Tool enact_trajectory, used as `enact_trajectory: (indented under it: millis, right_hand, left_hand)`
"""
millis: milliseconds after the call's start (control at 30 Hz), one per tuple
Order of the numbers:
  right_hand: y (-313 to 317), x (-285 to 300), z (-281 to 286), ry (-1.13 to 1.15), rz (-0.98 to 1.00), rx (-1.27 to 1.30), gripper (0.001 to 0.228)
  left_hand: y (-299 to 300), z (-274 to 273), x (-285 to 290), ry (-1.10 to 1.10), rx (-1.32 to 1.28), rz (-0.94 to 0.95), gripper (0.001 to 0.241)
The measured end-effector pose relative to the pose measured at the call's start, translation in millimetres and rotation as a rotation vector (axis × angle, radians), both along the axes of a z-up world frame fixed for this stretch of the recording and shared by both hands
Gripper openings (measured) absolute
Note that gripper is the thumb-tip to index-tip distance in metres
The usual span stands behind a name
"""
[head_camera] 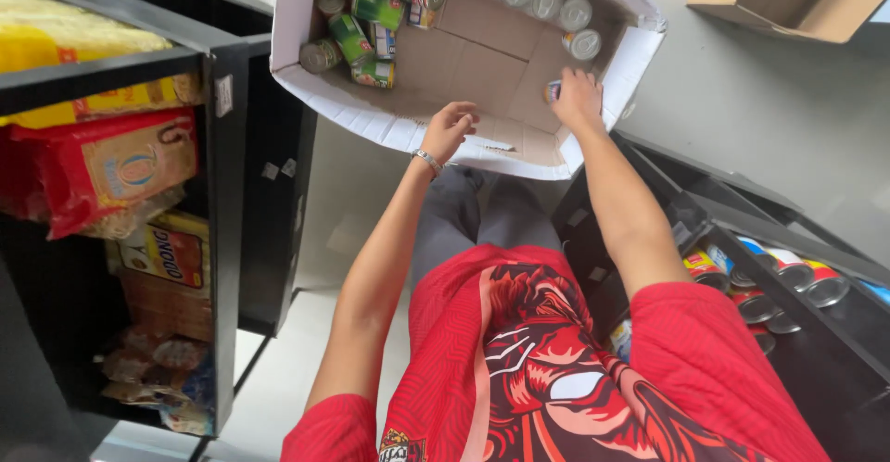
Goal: Restocking various canned food items from a container onto store shelves.
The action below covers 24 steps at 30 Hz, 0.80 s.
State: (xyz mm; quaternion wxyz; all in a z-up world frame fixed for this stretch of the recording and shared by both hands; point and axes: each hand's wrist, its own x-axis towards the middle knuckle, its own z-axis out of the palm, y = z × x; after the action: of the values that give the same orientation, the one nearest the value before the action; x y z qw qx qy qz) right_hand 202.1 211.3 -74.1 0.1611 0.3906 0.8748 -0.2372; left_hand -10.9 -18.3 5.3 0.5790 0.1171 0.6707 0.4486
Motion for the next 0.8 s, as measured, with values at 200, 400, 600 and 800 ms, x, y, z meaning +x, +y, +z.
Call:
enact_trajectory:
  millis: [200, 400, 600, 800]
  right_hand:
    - [12, -39, 92, 0.410, -0.295, -0.776, 0.056]
    - [-12, -95, 226, 0.632, -0.085, -1.134, 0.065]
    - [-64, -159, 335, 0.683, 0.092, -1.114, 0.073]
    - [-156, -250, 464, 0.511, 0.594, -0.860, 0.072]
  left_hand:
    - [3, 20, -5, 0.136, 0.010, -0.026, 0.060]
    - [0, 112, -29, -0.158, 0.258, 0.122, 0.083]
    - [-62, 191, -43, -0.111, 0.492, 0.285, 0.068]
    - [-149, 275, -50, 0.099, 0.653, 0.636, 0.062]
